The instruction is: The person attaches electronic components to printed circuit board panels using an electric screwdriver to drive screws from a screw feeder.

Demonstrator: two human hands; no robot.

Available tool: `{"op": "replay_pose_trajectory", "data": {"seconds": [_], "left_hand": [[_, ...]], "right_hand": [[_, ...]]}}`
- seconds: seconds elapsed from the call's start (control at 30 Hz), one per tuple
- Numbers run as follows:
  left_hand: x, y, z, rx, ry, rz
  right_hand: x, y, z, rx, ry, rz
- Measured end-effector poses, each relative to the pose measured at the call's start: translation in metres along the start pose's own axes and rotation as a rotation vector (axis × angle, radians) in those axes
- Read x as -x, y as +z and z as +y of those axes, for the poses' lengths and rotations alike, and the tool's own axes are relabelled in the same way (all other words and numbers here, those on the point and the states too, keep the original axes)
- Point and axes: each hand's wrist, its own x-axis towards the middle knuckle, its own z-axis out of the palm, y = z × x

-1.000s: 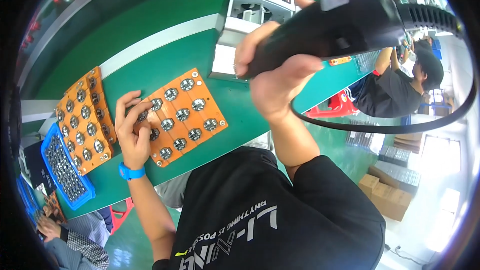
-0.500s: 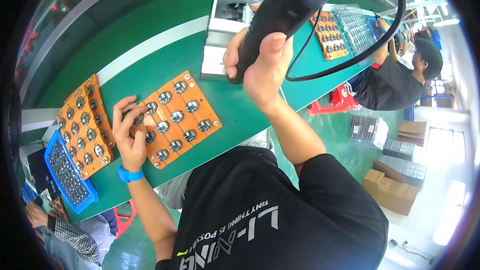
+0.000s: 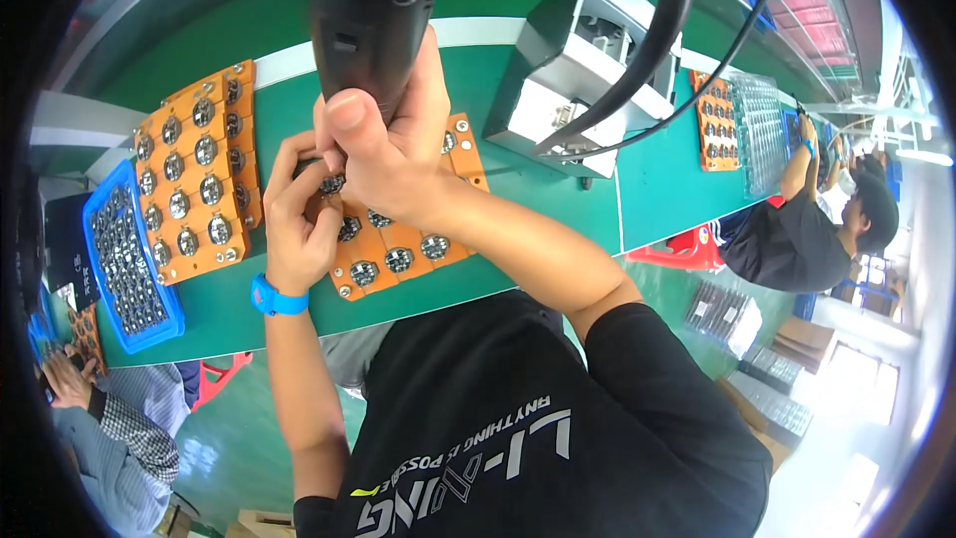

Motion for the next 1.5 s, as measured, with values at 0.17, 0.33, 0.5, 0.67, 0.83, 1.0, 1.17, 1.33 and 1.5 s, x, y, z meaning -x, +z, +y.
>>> {"op": "replay_pose_trajectory", "data": {"seconds": [0.17,0.33,0.5,0.67,0.83,1.0,1.17,1.33,1.5], "left_hand": [[-0.001,-0.002,-0.006,-0.031,0.055,0.013],[-0.001,-0.003,-0.008,-0.056,0.052,0.005],[-0.001,-0.003,-0.007,-0.055,0.050,0.000],[-0.001,-0.005,-0.003,-0.015,0.021,-0.016],[-0.003,-0.008,-0.001,0.087,-0.018,0.005],[-0.002,-0.012,0.007,-0.030,-0.008,0.035],[0.006,-0.012,0.014,-0.142,0.019,0.121],[0.014,-0.005,0.004,-0.138,0.005,0.155],[0.016,-0.002,-0.002,-0.111,0.000,0.172]], "right_hand": [[0.002,0.000,0.011,0.015,0.009,0.008],[0.003,0.001,0.010,-0.001,0.037,-0.020],[0.006,0.000,0.012,-0.028,0.015,-0.052],[0.011,0.001,0.013,-0.060,-0.003,-0.058],[0.012,0.000,0.013,-0.090,-0.003,-0.056],[0.010,0.001,0.013,-0.087,-0.006,-0.055],[0.013,0.000,0.017,-0.114,-0.002,-0.033],[0.010,-0.001,0.024,-0.044,-0.091,-0.111],[0.005,0.002,0.025,-0.164,-0.057,-0.112]]}}
